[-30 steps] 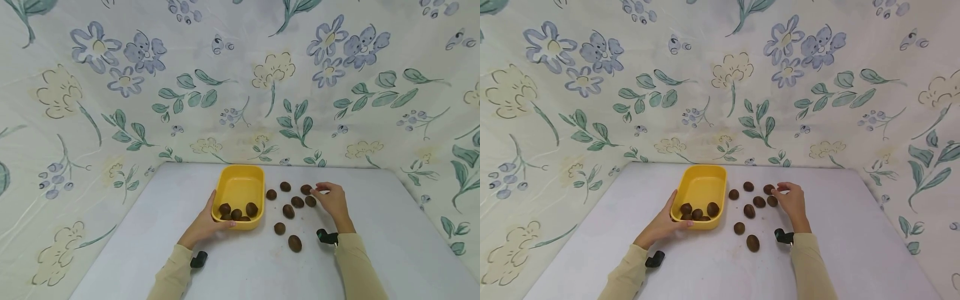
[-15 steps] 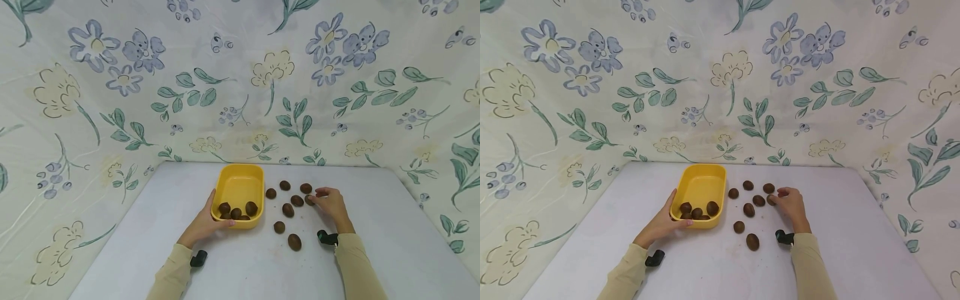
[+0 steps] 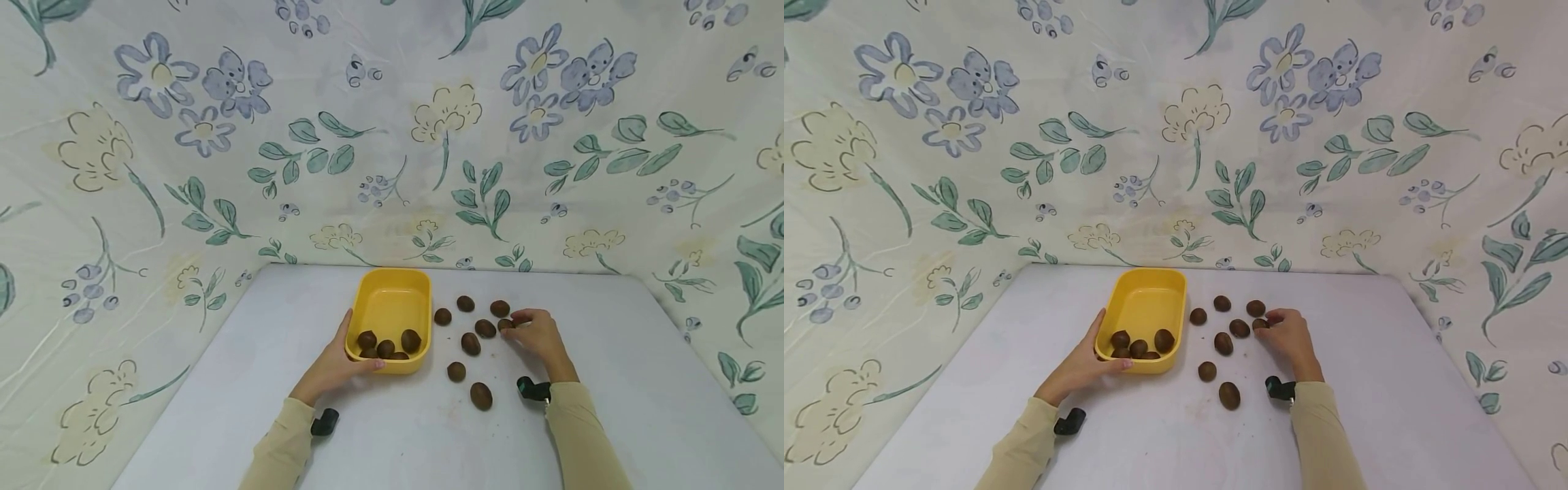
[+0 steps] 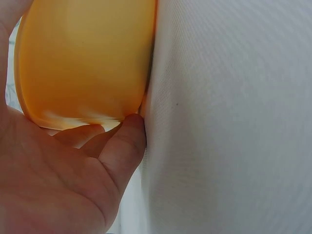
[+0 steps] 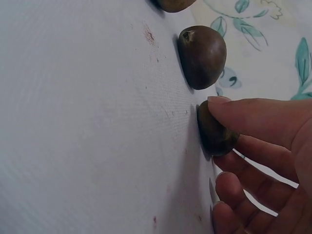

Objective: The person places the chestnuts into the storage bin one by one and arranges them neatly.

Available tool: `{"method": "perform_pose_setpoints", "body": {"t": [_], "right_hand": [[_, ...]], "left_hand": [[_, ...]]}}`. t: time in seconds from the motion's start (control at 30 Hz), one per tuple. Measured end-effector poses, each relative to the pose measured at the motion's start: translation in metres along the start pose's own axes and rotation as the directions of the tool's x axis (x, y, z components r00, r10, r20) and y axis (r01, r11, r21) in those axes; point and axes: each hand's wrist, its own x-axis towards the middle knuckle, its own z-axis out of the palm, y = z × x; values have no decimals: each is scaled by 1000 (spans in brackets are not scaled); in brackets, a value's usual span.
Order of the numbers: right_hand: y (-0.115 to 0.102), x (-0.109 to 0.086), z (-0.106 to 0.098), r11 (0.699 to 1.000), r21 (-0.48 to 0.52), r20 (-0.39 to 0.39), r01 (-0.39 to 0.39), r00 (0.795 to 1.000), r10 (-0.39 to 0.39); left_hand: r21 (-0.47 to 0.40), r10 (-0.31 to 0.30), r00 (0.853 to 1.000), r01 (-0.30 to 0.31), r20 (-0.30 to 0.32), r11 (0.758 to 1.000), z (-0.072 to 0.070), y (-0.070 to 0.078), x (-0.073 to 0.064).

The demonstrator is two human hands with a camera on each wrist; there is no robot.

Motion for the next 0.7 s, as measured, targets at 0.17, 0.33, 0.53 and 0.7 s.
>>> {"method": "perform_pose_setpoints", "body": {"t": [0.17, 0.33, 0.53, 0.7], "right_hand": [[-1, -1, 1, 1000, -12, -10, 11, 1000, -11], [-1, -2, 2, 1000, -27, -21, 6, 1000, -7], [-2, -2, 3, 999, -33, -27, -11, 1000, 10], [-3, -3, 2, 1000, -28, -31, -5, 999, 5]], "left_hand": [[-2, 10, 1000, -10, 5, 1000, 0, 0, 1], [-8, 11, 1000, -11, 5, 1000, 0, 1, 2], [-11, -4, 1000, 4, 4, 1000, 0, 0, 2], [-8, 2, 1000, -2, 2, 1000, 0, 0, 2]]}}
